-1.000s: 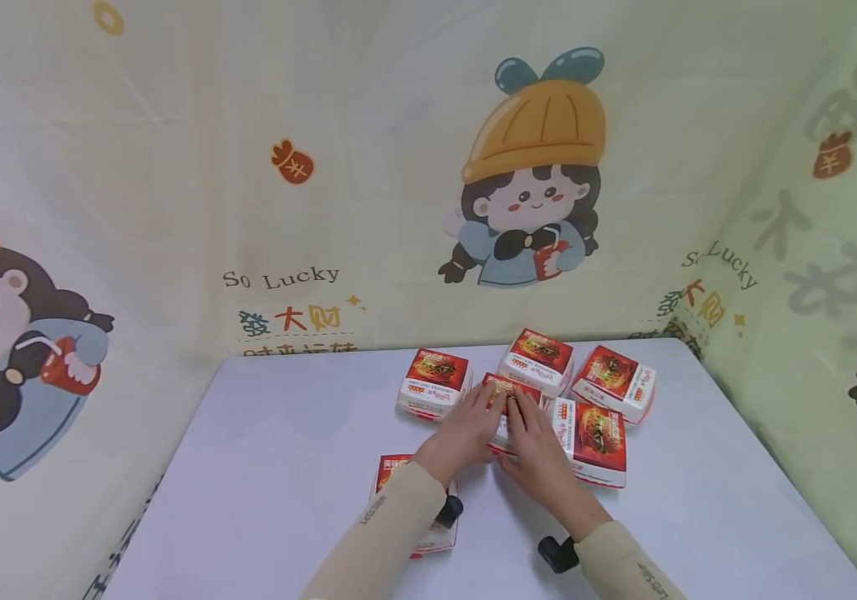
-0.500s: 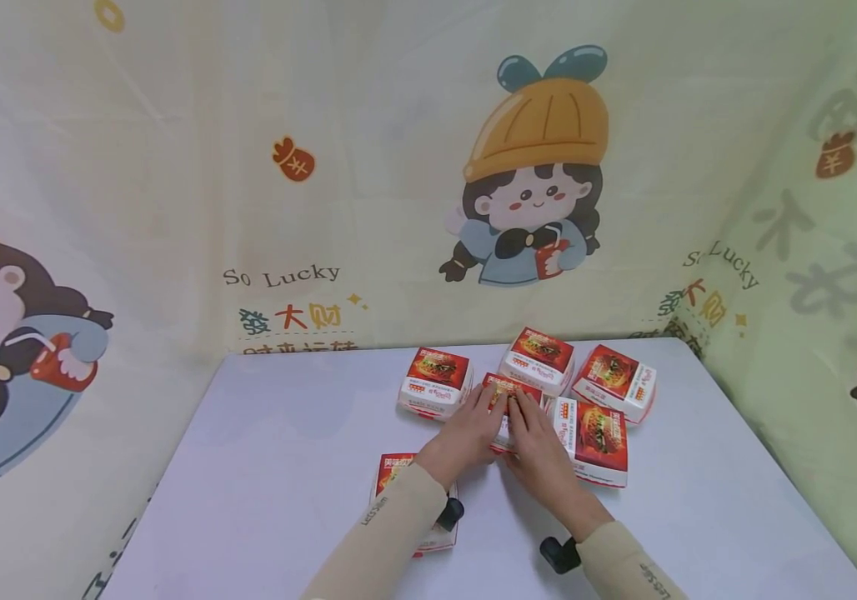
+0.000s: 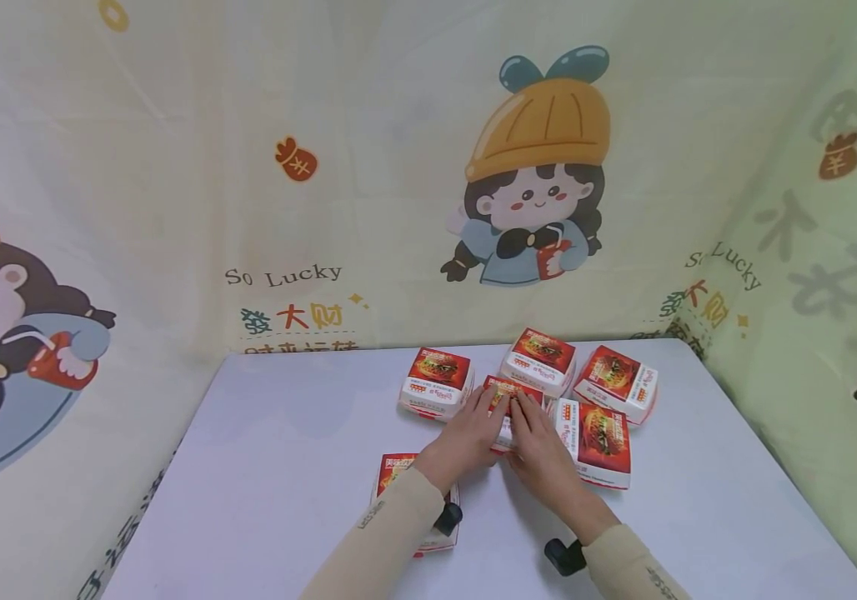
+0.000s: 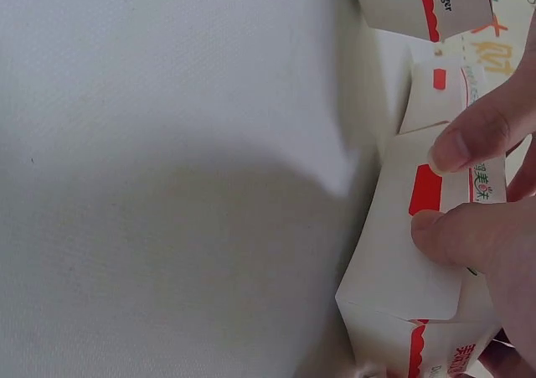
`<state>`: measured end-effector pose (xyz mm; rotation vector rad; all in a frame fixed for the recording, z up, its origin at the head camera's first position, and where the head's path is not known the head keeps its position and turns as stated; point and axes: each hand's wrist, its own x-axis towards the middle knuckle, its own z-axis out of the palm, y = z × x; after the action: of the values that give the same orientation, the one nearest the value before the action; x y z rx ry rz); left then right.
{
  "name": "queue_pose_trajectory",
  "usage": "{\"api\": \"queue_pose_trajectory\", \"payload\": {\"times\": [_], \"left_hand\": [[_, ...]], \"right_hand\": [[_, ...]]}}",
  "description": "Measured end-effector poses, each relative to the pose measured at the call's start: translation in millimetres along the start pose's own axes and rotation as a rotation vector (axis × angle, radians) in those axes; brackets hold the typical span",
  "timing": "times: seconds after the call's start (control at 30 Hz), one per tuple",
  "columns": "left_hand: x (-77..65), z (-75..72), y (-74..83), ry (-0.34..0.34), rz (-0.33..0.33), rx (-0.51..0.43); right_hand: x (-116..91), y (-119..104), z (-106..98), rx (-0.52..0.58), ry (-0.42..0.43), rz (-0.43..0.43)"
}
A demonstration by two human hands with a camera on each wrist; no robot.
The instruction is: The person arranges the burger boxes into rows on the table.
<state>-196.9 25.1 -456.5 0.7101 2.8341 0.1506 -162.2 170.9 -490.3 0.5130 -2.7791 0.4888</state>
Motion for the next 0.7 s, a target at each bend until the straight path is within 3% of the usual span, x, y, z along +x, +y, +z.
{"api": "queue_pose_trajectory", "payload": {"times": [0.7], "left_hand": [[-4.7, 2.2, -5.0, 0.086, 0.06, 0.058]], "right_hand": [[-4.8, 3.9, -9.0, 0.041, -0.032, -0.022]]}}
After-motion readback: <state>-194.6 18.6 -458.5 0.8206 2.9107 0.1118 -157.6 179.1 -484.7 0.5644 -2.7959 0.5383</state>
